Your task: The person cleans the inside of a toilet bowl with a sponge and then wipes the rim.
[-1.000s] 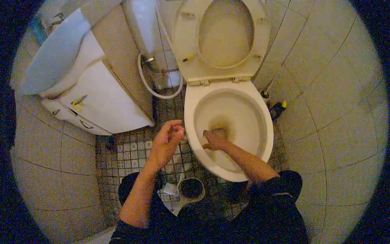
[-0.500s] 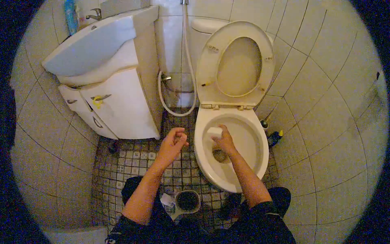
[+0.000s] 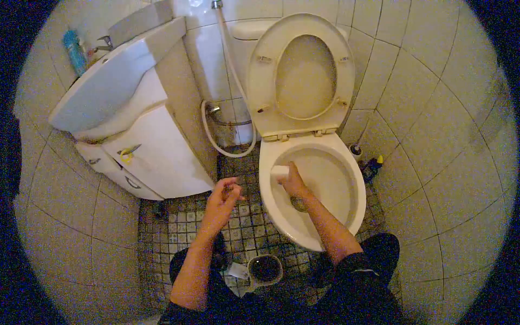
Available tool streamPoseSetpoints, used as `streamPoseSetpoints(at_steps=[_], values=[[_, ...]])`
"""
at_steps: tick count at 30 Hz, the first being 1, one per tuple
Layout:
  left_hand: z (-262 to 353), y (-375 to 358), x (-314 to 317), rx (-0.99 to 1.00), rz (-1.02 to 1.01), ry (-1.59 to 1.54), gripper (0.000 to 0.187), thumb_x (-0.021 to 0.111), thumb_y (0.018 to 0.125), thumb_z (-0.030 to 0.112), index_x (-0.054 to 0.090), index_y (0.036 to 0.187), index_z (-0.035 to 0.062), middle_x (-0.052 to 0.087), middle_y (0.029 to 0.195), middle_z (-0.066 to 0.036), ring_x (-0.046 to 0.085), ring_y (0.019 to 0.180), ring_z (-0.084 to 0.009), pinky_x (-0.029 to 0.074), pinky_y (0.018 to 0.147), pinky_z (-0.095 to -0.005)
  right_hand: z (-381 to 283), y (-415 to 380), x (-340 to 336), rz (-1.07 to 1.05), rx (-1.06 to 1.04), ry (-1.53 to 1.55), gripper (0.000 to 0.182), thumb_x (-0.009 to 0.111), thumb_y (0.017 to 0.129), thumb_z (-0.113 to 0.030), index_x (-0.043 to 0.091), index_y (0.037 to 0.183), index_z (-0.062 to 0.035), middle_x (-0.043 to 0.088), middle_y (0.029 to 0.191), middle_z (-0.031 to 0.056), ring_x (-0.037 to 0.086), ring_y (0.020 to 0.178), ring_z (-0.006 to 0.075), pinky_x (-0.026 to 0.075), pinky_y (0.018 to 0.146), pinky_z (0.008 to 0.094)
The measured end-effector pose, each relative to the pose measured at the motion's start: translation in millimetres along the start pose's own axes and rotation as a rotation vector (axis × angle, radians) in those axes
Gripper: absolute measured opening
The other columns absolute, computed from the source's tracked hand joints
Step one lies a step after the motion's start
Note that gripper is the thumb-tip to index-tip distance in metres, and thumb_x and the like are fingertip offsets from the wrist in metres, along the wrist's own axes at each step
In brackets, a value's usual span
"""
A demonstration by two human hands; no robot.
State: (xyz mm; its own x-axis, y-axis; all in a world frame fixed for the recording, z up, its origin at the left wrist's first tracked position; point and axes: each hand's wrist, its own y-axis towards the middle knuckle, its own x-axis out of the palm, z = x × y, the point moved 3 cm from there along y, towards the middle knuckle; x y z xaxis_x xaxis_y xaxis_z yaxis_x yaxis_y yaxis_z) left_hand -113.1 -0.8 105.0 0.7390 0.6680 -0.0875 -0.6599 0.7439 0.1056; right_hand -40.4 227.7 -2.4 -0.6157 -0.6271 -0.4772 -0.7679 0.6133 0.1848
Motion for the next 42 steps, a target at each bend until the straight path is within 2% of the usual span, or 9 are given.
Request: streamPoseSetpoints(at_steps=[7,12,19,21,25,27,34,39,42], values=[[-4,1,11,0.012,-0.05,0.026,0.031,0.05,0.082,0.013,0.041,0.11,0.0024,0.051,0.088,-0.005,0.055,0.072,-0.0126,0.043,0.063,-0.0226,27,18,6,0.365,-0.027,-0.142,0.056,0.063,0.065,-0.005,0.032,0.111,0.0004,0.042,0.107,0.0191,0.042,0.102,0.0277,0.034,0.087,0.0333],[0,3,15,-0.042,-0.024,-0.026,0.03,0.05,0.082,0.013,0.042,0.109,0.0026,0.051,0.09,-0.005,0.056,0.073,-0.0129,0.042,0.065,-0.0234,5,-10,-3,-0.178,0.188,0.141,0.044,0.063,0.07,-0.009,0.035,0.104,-0.0033,0.042,0.102,0.0154,0.041,0.098,0.0228,0.036,0.083,0.033],[12,2,32,-0.057,-0.077,0.035,0.03,0.05,0.082,0.012,0.041,0.11,0.0028,0.051,0.091,-0.006,0.055,0.073,-0.0135,0.041,0.063,-0.0232,-1,-6,-8,0.145,0.284,0.346,0.05,0.063,0.069,-0.014,0.033,0.107,-0.0014,0.044,0.1,0.0173,0.047,0.09,0.0276,0.038,0.082,0.0346],[12,3,33,-0.064,-0.073,-0.001,0.03,0.049,0.083,0.012,0.041,0.11,0.0024,0.05,0.09,-0.006,0.054,0.073,-0.0136,0.041,0.063,-0.023,2,-16,-7,-0.266,0.245,0.396,0.045,0.06,0.072,-0.006,0.032,0.107,-0.0053,0.043,0.103,0.0142,0.043,0.094,0.0202,0.039,0.079,0.0337],[10,6,36,-0.073,-0.084,0.031,0.03,0.049,0.083,0.012,0.041,0.11,0.0018,0.05,0.09,-0.006,0.054,0.074,-0.014,0.041,0.063,-0.0234,33,-9,12,-0.28,0.123,0.124,0.043,0.059,0.073,-0.005,0.032,0.107,-0.0058,0.043,0.103,0.0142,0.044,0.093,0.0206,0.04,0.079,0.0336],[10,6,40,-0.08,-0.079,0.01,0.029,0.048,0.083,0.011,0.041,0.11,0.0016,0.05,0.09,-0.006,0.053,0.075,-0.0139,0.041,0.064,-0.0234,33,5,17,0.266,-0.102,-0.121,0.043,0.059,0.073,-0.007,0.032,0.107,-0.0047,0.043,0.103,0.0153,0.046,0.091,0.0212,0.041,0.078,0.034],[8,7,47,-0.106,-0.126,0.037,0.031,0.048,0.083,0.013,0.041,0.111,0.0019,0.05,0.092,-0.005,0.052,0.076,-0.0133,0.04,0.066,-0.0224,23,-15,4,-0.164,-0.002,0.107,0.048,0.063,0.069,-0.013,0.032,0.104,-0.001,0.041,0.101,0.0199,0.045,0.094,0.0268,0.037,0.083,0.0377],[2,9,46,-0.127,-0.12,0.058,0.031,0.048,0.083,0.014,0.041,0.111,0.0025,0.05,0.092,-0.006,0.052,0.076,-0.013,0.039,0.064,-0.0221,56,12,35,0.468,-0.052,-0.159,0.047,0.062,0.071,-0.014,0.031,0.104,-0.0015,0.043,0.096,0.0181,0.046,0.091,0.0265,0.039,0.078,0.0368],[4,5,47,-0.127,-0.121,0.05,0.031,0.048,0.084,0.015,0.041,0.111,0.0028,0.05,0.093,-0.005,0.052,0.076,-0.0129,0.04,0.065,-0.0226,70,18,45,0.346,0.124,0.282,0.05,0.063,0.07,-0.016,0.031,0.105,-0.001,0.042,0.1,0.018,0.043,0.097,0.0285,0.036,0.083,0.0349]])
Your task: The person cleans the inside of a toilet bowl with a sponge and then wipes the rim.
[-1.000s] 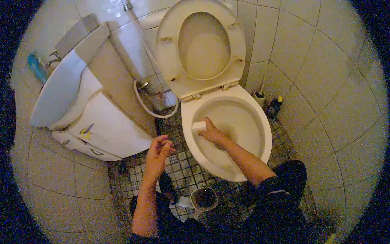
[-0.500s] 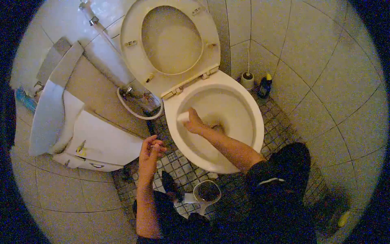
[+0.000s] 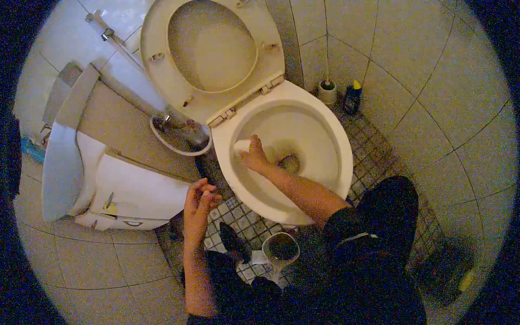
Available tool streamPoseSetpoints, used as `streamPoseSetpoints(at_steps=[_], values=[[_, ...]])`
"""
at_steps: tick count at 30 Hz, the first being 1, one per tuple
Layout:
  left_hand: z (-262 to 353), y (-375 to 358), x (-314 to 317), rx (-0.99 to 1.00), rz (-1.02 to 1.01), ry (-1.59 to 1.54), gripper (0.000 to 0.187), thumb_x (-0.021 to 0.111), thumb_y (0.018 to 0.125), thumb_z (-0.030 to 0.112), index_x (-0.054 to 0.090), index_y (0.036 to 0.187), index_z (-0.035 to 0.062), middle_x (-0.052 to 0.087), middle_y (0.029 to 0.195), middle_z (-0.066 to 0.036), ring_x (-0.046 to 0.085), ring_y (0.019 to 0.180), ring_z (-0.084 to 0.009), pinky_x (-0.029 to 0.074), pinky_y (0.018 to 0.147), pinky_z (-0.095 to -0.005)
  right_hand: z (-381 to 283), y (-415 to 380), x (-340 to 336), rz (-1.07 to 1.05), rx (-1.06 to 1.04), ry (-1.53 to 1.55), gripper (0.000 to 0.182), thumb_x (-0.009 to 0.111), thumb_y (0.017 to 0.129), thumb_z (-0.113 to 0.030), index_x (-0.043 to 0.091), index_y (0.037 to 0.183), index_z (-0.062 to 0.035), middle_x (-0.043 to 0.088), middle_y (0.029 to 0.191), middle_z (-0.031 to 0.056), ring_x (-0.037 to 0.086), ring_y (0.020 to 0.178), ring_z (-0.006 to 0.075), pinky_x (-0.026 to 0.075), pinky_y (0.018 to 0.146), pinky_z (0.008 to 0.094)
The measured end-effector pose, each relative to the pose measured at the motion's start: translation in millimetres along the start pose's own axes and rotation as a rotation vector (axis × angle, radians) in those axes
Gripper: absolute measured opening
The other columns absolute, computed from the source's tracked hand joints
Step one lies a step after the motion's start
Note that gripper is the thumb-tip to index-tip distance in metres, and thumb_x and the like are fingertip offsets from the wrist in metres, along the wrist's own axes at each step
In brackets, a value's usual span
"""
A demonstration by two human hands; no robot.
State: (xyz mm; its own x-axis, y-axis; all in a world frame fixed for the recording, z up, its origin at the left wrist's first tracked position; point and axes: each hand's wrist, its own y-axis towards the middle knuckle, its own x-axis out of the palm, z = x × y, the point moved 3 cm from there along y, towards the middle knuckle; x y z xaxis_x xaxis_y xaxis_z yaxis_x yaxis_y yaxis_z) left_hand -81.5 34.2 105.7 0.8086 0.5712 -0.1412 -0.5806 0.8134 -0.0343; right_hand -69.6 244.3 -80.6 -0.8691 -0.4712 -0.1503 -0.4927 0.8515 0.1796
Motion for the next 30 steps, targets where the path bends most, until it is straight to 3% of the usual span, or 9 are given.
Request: streamPoseSetpoints(at_steps=[1,3,6,10,13,16,25,28,30], values=[[0,0,0,-0.002,-0.003,-0.002,0.031,0.048,0.084,0.015,0.041,0.111,0.0028,0.05,0.093,-0.005,0.052,0.076,-0.0129,0.04,0.065,-0.0226,0,-5,-10,0.001,0.003,-0.002,0.05,0.063,0.07,-0.016,0.031,0.105,-0.001,0.042,0.1,0.018,0.043,0.097,0.0285,0.036,0.083,0.0349],[1,-2,-2,0.017,-0.009,-0.011,0.031,0.048,0.084,0.016,0.041,0.111,0.0032,0.05,0.093,-0.005,0.052,0.076,-0.0128,0.04,0.065,-0.0227,-55,-30,-38,-0.448,-0.01,-0.164,0.049,0.062,0.07,-0.016,0.032,0.105,-0.0011,0.042,0.1,0.0174,0.042,0.098,0.0274,0.034,0.085,0.0345],[1,-2,-2,-0.033,0.009,-0.007,0.031,0.048,0.083,0.016,0.041,0.111,0.0033,0.05,0.093,-0.005,0.052,0.076,-0.0126,0.04,0.064,-0.0224,-53,-30,-39,-0.582,-0.14,-0.168,0.047,0.062,0.069,-0.015,0.033,0.104,-0.0011,0.041,0.104,0.0188,0.042,0.099,0.027,0.034,0.086,0.0344],[2,-1,1,-0.046,-0.018,0.004,0.031,0.048,0.083,0.016,0.041,0.112,0.0039,0.05,0.093,-0.004,0.052,0.076,-0.0122,0.04,0.065,-0.0224,-58,-17,-26,-0.185,-0.186,-0.175,0.046,0.061,0.07,-0.015,0.034,0.104,-0.0017,0.041,0.104,0.019,0.042,0.1,0.0274,0.034,0.086,0.0349],[2,0,5,-0.017,-0.022,0.031,0.031,0.048,0.083,0.015,0.042,0.111,0.0043,0.051,0.093,-0.004,0.053,0.076,-0.012,0.04,0.065,-0.0226,-60,-24,-40,-0.385,-0.102,-0.171,0.046,0.061,0.07,-0.014,0.034,0.105,-0.0013,0.04,0.105,0.0191,0.041,0.101,0.0285,0.034,0.086,0.0353],[1,0,5,0.003,-0.019,0.061,0.03,0.048,0.083,0.015,0.042,0.111,0.0047,0.051,0.093,-0.004,0.053,0.077,-0.012,0.04,0.064,-0.0226,-89,-50,-59,-0.632,-0.324,-0.213,0.048,0.062,0.069,-0.018,0.034,0.105,-0.0015,0.042,0.101,0.0191,0.043,0.097,0.0308,0.034,0.086,0.0356],[-5,0,5,0.023,-0.035,0.067,0.032,0.048,0.083,0.016,0.041,0.112,0.0042,0.051,0.093,-0.004,0.054,0.076,-0.0128,0.04,0.064,-0.0223,-80,-31,-37,-0.32,-0.106,-0.167,0.047,0.067,0.065,-0.031,0.043,0.092,-0.0025,0.05,0.091,0.0181,0.049,0.091,0.0285,0.038,0.078,0.0349],[-3,0,5,0.003,-0.017,0.076,0.033,0.048,0.083,0.017,0.041,0.112,0.0038,0.051,0.093,-0.004,0.053,0.077,-0.0126,0.04,0.064,-0.0226,-86,-54,-62,-0.452,0.005,-0.281,0.046,0.066,0.067,-0.032,0.042,0.092,-0.0028,0.053,0.086,0.0153,0.053,0.079,0.025,0.043,0.068,0.0351],[-1,0,4,-0.004,0.0,0.052,0.033,0.048,0.083,0.016,0.041,0.112,0.0036,0.051,0.092,-0.005,0.053,0.077,-0.0124,0.04,0.064,-0.0227,-73,-68,-67,-0.777,0.221,-0.011,0.047,0.066,0.068,-0.033,0.041,0.095,-0.0031,0.054,0.082,0.0127,0.055,0.066,0.0198,0.045,0.057,0.0339]])
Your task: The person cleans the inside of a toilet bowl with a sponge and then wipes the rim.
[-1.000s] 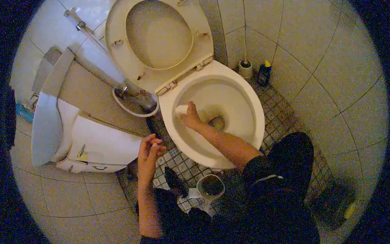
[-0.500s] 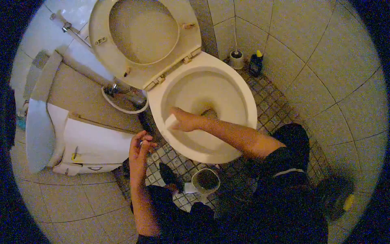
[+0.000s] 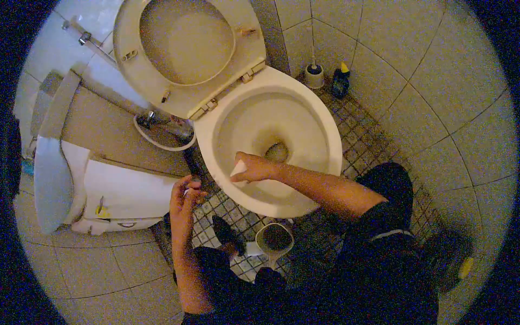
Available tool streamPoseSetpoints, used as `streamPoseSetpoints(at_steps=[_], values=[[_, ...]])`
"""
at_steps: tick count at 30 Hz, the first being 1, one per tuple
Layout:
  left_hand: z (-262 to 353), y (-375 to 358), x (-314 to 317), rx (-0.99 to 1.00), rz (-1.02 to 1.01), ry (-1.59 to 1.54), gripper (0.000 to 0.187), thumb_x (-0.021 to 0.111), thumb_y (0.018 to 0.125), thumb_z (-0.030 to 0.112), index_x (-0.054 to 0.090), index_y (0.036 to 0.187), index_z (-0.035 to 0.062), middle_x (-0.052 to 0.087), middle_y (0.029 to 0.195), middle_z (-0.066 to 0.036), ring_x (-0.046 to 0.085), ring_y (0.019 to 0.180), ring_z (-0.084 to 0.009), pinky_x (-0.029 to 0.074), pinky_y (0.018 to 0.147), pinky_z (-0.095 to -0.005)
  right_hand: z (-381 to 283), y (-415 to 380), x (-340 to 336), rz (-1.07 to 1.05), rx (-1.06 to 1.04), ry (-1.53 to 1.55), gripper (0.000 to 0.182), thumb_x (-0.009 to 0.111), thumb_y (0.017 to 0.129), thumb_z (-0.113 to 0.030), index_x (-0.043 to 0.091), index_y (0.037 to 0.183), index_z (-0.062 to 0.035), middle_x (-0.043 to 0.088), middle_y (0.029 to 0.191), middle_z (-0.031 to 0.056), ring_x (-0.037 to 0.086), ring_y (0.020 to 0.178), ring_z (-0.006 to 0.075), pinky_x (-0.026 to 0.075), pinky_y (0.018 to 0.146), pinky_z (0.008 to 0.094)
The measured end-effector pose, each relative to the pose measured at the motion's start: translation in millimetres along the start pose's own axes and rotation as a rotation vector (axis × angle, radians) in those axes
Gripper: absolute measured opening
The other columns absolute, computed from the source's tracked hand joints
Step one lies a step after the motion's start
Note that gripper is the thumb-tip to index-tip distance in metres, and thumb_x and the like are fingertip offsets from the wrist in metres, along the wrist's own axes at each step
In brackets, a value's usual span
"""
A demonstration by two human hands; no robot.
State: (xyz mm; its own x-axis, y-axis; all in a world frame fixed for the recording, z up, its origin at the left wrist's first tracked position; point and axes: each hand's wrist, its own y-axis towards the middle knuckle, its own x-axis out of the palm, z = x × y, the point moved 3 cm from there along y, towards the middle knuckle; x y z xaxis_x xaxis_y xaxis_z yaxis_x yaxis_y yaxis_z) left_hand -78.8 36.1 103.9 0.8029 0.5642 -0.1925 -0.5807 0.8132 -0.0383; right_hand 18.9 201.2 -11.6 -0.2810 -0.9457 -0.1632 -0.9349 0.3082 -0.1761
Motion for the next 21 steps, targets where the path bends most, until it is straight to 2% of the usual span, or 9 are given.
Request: streamPoseSetpoints(at_steps=[3,4,6,7,12,15,16,18,21], values=[[0,0,3,0.008,-0.012,-0.001,0.032,0.048,0.083,0.015,0.041,0.112,0.0034,0.051,0.093,-0.006,0.053,0.076,-0.0124,0.04,0.064,-0.0224,1,25,-1,0.133,-0.031,-0.117,0.047,0.066,0.069,-0.033,0.04,0.096,-0.0037,0.053,0.079,0.0109,0.054,0.062,0.0157,0.045,0.05,0.0304],[1,0,5,0.006,-0.016,0.003,0.032,0.048,0.083,0.015,0.041,0.112,0.0034,0.051,0.093,-0.006,0.053,0.076,-0.0124,0.04,0.064,-0.0224,-1,35,0,0.136,-0.03,-0.112,0.047,0.066,0.069,-0.033,0.04,0.096,-0.0037,0.053,0.079,0.0109,0.054,0.062,0.0157,0.045,0.05,0.0304],[3,-1,8,-0.017,-0.016,0.071,0.031,0.047,0.083,0.013,0.041,0.112,0.0032,0.051,0.093,-0.006,0.053,0.076,-0.0127,0.04,0.065,-0.0219,-6,46,-4,0.308,0.051,0.022,0.048,0.066,0.069,-0.033,0.04,0.097,-0.0039,0.053,0.078,0.011,0.054,0.061,0.0156,0.045,0.051,0.0289],[2,-1,7,-0.021,-0.019,0.073,0.031,0.047,0.083,0.013,0.041,0.112,0.0032,0.051,0.093,-0.006,0.053,0.076,-0.0127,0.04,0.065,-0.0219,-5,41,-4,0.308,0.055,0.026,0.048,0.066,0.069,-0.033,0.04,0.097,-0.0039,0.053,0.078,0.011,0.054,0.061,0.0156,0.045,0.051,0.0289],[10,-1,10,-0.01,-0.012,0.063,0.031,0.047,0.083,0.011,0.042,0.112,0.0041,0.051,0.092,-0.006,0.053,0.076,-0.0132,0.041,0.066,-0.0228,9,-1,-1,-0.126,0.052,0.158,0.05,0.066,0.068,-0.033,0.041,0.099,-0.0027,0.053,0.079,0.0109,0.055,0.061,0.0163,0.046,0.049,0.0276],[4,1,9,-0.003,-0.016,0.057,0.03,0.047,0.083,0.012,0.042,0.112,0.004,0.051,0.093,-0.006,0.052,0.076,-0.0134,0.04,0.067,-0.0231,-8,10,-6,-0.06,0.058,-0.083,0.051,0.067,0.068,-0.034,0.041,0.098,-0.0024,0.053,0.082,0.0115,0.055,0.062,0.0169,0.048,0.051,0.0282],[5,1,10,-0.003,-0.014,0.06,0.03,0.047,0.083,0.012,0.042,0.112,0.004,0.051,0.093,-0.006,0.052,0.076,-0.0134,0.04,0.067,-0.0231,-9,23,-5,-0.062,0.056,-0.081,0.051,0.067,0.068,-0.034,0.041,0.098,-0.0024,0.053,0.082,0.0115,0.055,0.062,0.0169,0.048,0.051,0.0282],[8,0,14,-0.009,-0.027,0.068,0.03,0.046,0.083,0.012,0.042,0.112,0.0039,0.05,0.094,-0.006,0.052,0.077,-0.0132,0.04,0.067,-0.0229,-10,45,-7,0.183,0.022,0.052,0.051,0.067,0.068,-0.036,0.041,0.098,-0.0029,0.052,0.082,0.0118,0.055,0.061,0.0164,0.048,0.053,0.028],[4,1,14,-0.016,-0.051,0.011,0.03,0.046,0.083,0.012,0.042,0.112,0.0039,0.05,0.095,-0.006,0.052,0.077,-0.0128,0.04,0.067,-0.0226,-10,25,-5,0.114,0.011,0.144,0.051,0.066,0.068,-0.037,0.041,0.098,-0.0033,0.052,0.082,0.0115,0.054,0.06,0.0163,0.048,0.052,0.0285]])
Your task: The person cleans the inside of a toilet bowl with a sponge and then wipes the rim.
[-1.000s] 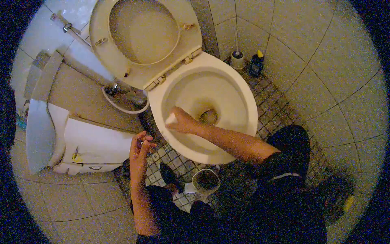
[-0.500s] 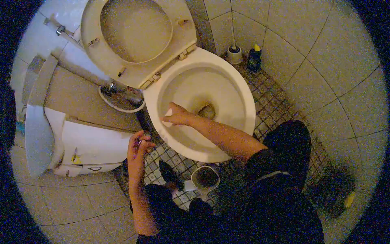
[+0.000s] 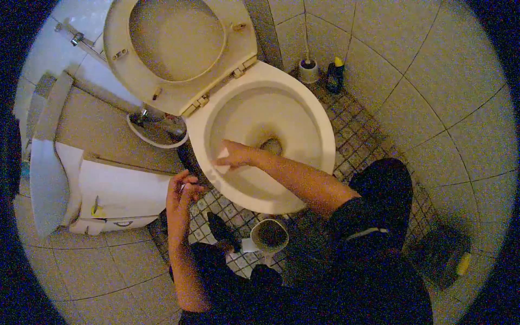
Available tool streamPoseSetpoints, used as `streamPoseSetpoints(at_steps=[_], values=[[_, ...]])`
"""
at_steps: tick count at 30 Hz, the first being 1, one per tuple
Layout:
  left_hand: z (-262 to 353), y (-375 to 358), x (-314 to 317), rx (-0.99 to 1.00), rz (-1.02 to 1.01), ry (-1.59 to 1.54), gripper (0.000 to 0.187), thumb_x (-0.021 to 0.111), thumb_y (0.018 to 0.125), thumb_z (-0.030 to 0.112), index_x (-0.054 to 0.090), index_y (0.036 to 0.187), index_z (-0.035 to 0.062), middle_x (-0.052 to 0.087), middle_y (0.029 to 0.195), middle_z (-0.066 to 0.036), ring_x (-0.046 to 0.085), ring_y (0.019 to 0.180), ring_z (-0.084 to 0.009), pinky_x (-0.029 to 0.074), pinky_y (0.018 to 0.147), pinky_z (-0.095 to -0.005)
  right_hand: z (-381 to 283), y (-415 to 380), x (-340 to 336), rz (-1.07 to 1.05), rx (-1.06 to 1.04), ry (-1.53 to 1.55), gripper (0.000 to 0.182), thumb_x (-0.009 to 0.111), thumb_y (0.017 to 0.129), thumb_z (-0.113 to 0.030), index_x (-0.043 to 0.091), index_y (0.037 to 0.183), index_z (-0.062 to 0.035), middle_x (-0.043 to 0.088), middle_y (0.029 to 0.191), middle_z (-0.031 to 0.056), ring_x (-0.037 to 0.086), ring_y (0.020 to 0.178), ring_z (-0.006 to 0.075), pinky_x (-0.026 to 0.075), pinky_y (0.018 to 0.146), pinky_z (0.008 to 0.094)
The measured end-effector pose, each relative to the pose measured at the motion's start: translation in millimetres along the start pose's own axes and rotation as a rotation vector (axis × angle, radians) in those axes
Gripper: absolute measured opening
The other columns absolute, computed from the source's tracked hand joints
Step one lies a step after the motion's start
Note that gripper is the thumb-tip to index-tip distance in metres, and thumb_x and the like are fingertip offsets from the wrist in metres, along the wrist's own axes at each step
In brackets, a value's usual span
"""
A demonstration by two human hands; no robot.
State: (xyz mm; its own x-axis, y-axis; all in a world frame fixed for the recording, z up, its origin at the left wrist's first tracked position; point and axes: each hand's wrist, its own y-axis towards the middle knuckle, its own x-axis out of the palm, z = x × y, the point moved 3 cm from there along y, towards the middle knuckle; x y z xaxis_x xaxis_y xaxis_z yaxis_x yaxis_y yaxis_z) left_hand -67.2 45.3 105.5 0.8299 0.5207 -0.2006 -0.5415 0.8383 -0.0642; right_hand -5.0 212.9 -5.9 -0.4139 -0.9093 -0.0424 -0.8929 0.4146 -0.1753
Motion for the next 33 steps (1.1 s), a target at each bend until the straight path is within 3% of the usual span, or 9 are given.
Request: streamPoseSetpoints(at_steps=[3,7,10,19,21,25,28,31,33], values=[[-5,1,-5,0.007,0.011,-0.001,0.031,0.046,0.083,0.012,0.041,0.112,0.0043,0.05,0.094,-0.005,0.052,0.077,-0.0125,0.039,0.065,-0.0222,21,-26,-5,-0.295,0.165,-0.201,0.051,0.066,0.069,-0.037,0.041,0.099,-0.003,0.052,0.084,0.0117,0.055,0.062,0.0165,0.047,0.052,0.0289],[-1,0,-6,0.007,0.035,0.051,0.031,0.047,0.083,0.012,0.041,0.113,0.0042,0.05,0.094,-0.005,0.053,0.078,-0.0125,0.039,0.065,-0.0222,8,-26,-3,-0.309,0.07,-0.194,0.051,0.065,0.069,-0.036,0.042,0.1,-0.0024,0.052,0.086,0.0112,0.055,0.064,0.0172,0.048,0.053,0.0288],[-4,0,-3,-0.012,0.005,0.013,0.032,0.047,0.083,0.013,0.041,0.113,0.0042,0.05,0.093,-0.005,0.053,0.077,-0.0125,0.039,0.065,-0.0224,-1,-1,2,0.03,-0.087,-0.383,0.049,0.064,0.071,-0.036,0.042,0.1,-0.0026,0.051,0.085,0.0099,0.055,0.065,0.0174,0.048,0.053,0.028],[1,0,-7,-0.027,0.046,-0.018,0.031,0.048,0.084,0.014,0.041,0.112,0.0037,0.049,0.093,-0.005,0.052,0.077,-0.0129,0.04,0.068,-0.0231,6,-44,-6,-0.418,0.021,-0.27,0.042,0.065,0.071,-0.031,0.043,0.093,-0.003,0.049,0.09,0.0142,0.055,0.069,0.0192,0.048,0.056,0.0306],[-3,2,-5,0.039,-0.003,0.037,0.035,0.047,0.084,0.022,0.04,0.113,0.0041,0.05,0.094,-0.005,0.053,0.078,-0.0131,0.04,0.067,-0.0245,1,-15,1,-0.02,-0.41,-0.545,0.041,0.065,0.07,-0.031,0.042,0.093,-0.0048,0.049,0.088,0.0141,0.055,0.069,0.0202,0.046,0.059,0.0327],[-2,1,-4,0.064,0.01,-0.004,0.033,0.046,0.084,0.021,0.041,0.113,0.0043,0.051,0.094,-0.005,0.053,0.078,-0.0129,0.04,0.067,-0.0242,-15,-28,0,-0.036,-0.12,-0.404,0.043,0.065,0.069,-0.032,0.042,0.094,-0.0053,0.05,0.086,0.0148,0.054,0.07,0.0216,0.043,0.063,0.0353],[1,1,-8,0.023,0.037,-0.105,0.03,0.047,0.083,0.01,0.04,0.11,0.0009,0.049,0.093,-0.006,0.05,0.078,-0.0129,0.042,0.072,-0.0255,-21,-64,-8,-0.172,-0.439,-0.625,0.046,0.066,0.068,-0.032,0.041,0.095,-0.005,0.05,0.085,0.0149,0.054,0.071,0.0207,0.043,0.063,0.035],[3,-1,-11,0.048,0.044,-0.082,0.03,0.047,0.083,0.01,0.04,0.111,0.0006,0.049,0.092,-0.006,0.051,0.079,-0.0131,0.042,0.073,-0.0258,-21,-64,-5,-0.361,-0.064,-0.541,0.051,0.066,0.066,-0.038,0.044,0.095,-0.0031,0.052,0.091,0.0178,0.053,0.081,0.0296,0.043,0.07,0.0377],[-1,-1,-11,0.081,0.026,0.018,0.032,0.047,0.084,0.019,0.041,0.112,0.0041,0.05,0.094,-0.006,0.053,0.078,-0.0143,0.042,0.069,-0.0257,-7,-37,1,-0.178,0.078,-0.291,0.047,0.066,0.069,-0.033,0.042,0.098,-0.0052,0.051,0.087,0.0125,0.054,0.074,0.0185,0.047,0.056,0.0298]])
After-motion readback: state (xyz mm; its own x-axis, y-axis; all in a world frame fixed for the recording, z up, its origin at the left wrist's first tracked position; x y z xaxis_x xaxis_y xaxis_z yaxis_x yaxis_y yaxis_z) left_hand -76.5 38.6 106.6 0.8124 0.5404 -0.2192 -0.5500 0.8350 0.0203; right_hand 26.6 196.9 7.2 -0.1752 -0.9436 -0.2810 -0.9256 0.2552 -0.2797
